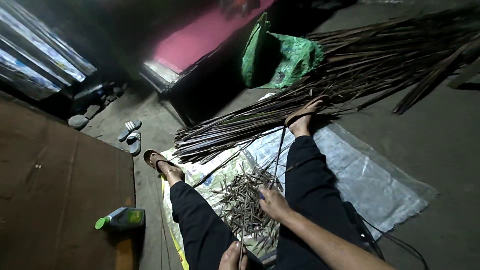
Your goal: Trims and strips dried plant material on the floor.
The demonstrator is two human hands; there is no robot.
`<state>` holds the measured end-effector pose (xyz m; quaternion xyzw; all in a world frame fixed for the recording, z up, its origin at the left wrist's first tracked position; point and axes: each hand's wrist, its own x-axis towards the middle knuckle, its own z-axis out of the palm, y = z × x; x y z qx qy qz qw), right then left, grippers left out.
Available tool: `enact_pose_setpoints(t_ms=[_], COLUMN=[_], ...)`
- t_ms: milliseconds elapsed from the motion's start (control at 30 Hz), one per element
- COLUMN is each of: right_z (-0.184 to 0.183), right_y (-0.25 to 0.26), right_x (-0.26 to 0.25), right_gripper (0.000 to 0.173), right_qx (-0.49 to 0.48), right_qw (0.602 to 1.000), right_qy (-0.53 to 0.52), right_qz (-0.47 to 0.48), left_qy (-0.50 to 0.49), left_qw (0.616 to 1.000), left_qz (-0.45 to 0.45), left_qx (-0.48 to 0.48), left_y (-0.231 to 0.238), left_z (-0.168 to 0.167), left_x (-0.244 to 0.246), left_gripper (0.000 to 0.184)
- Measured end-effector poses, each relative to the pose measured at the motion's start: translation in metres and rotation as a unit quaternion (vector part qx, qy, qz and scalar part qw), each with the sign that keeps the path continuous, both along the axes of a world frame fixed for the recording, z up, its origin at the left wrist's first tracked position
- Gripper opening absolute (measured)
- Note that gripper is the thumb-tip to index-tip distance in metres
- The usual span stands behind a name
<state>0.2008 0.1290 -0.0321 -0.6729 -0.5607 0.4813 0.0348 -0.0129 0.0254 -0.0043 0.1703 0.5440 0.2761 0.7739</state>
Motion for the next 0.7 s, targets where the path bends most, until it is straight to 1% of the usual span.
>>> enact_pose_setpoints(t_ms=[67,133,200,267,333,400,467,533,600,700], right_z=[0.008,0.014,0.017,0.013,0.005,0.0,-0.003,-0.006,-0.005,-0.012], right_y=[-0.022,-0.043,-0.052,-0.05,-0.049,-0.048,-0.044,-0.04,-0.032,-0.015], right_x=[-0.019,-0.036,-0.044,-0.042,-0.038,-0.038,-0.036,-0.034,-0.03,-0.016], right_gripper=[0.032,0.026,0.021,0.021,0.019,0.017,0.019,0.023,0.031,0.036], right_qx=[0.019,0.032,0.045,0.087,0.141,0.168,0.158,0.14,0.093,0.07], right_qw=[0.993,0.98,0.97,0.963,0.956,0.954,0.956,0.961,0.975,0.988], right_qy=[0.067,0.103,0.096,0.072,0.051,0.034,0.017,0.008,-0.002,-0.035], right_qz=[0.092,0.169,0.221,0.245,0.251,0.246,0.249,0.24,0.201,0.134], left_qy=[0.028,0.046,0.039,0.008,-0.014,-0.022,-0.011,-0.004,-0.012,-0.035], left_qw=[0.999,0.999,0.999,0.999,0.999,0.999,0.999,1.0,1.0,0.999], left_qz=[0.019,0.027,0.032,0.029,0.031,0.041,0.037,0.022,0.011,0.005], left_qx=[0.003,0.003,0.001,0.01,0.012,-0.001,-0.009,-0.006,-0.004,-0.008], left_y=[0.012,0.022,0.027,0.026,0.022,0.019,0.018,0.016,0.014,0.007], left_z=[-0.002,-0.001,0.001,0.003,0.002,0.001,0.002,0.003,0.006,0.01], left_x=[0.004,0.01,0.014,0.015,0.016,0.016,0.015,0.013,0.011,0.01], left_gripper=[0.037,0.035,0.035,0.036,0.038,0.038,0.036,0.039,0.042,0.042])
